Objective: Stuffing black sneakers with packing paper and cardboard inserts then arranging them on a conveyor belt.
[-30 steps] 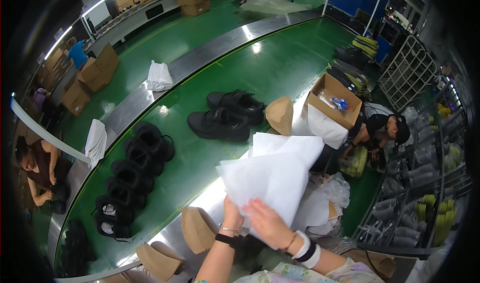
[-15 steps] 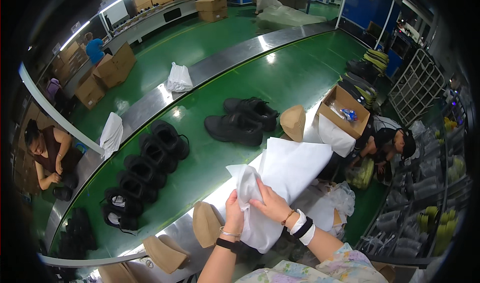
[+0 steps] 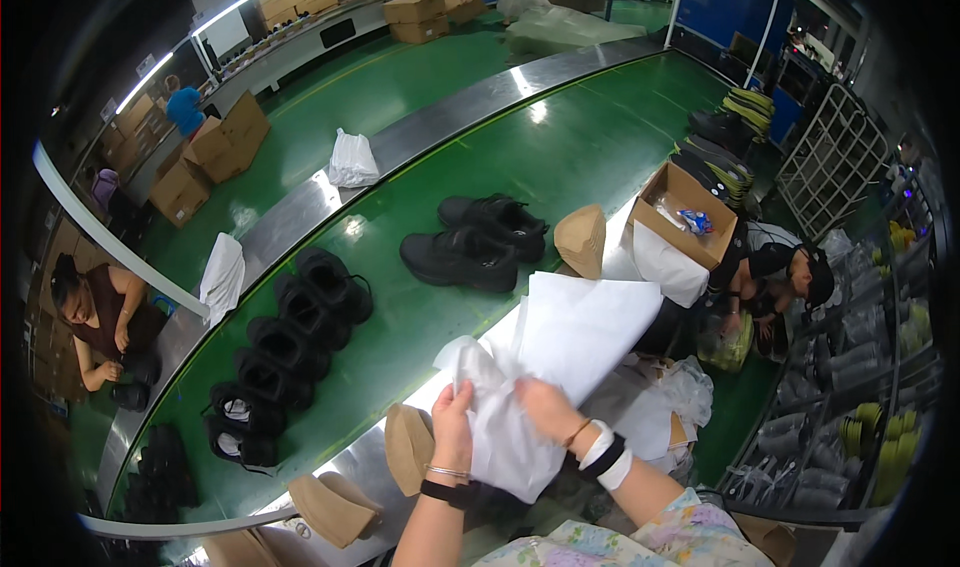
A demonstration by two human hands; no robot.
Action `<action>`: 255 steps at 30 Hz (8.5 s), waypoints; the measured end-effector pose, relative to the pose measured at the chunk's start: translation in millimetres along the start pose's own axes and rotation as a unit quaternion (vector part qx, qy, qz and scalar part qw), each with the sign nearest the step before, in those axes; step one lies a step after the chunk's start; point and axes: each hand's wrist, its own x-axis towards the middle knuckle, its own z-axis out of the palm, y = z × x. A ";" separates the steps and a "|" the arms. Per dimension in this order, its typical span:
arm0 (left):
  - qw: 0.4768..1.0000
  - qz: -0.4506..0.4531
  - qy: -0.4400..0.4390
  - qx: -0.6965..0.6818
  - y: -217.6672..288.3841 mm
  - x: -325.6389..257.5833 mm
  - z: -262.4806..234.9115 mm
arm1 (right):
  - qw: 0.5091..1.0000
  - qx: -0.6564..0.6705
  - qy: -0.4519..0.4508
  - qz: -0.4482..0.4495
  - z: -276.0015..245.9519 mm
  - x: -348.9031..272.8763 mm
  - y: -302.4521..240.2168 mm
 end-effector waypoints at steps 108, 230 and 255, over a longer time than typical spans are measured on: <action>0.901 0.129 0.016 -0.413 76.0 -34.0 -63.5 | 0.619 0.732 -0.121 0.258 30.3 68.1 -146.8; 0.658 0.136 0.512 0.534 179.6 60.2 -410.6 | 0.939 -0.136 -0.285 -0.140 216.6 239.8 -277.7; 0.745 0.214 0.293 0.560 92.2 -100.6 -214.2 | 0.490 0.668 0.011 0.561 155.9 -32.4 -85.3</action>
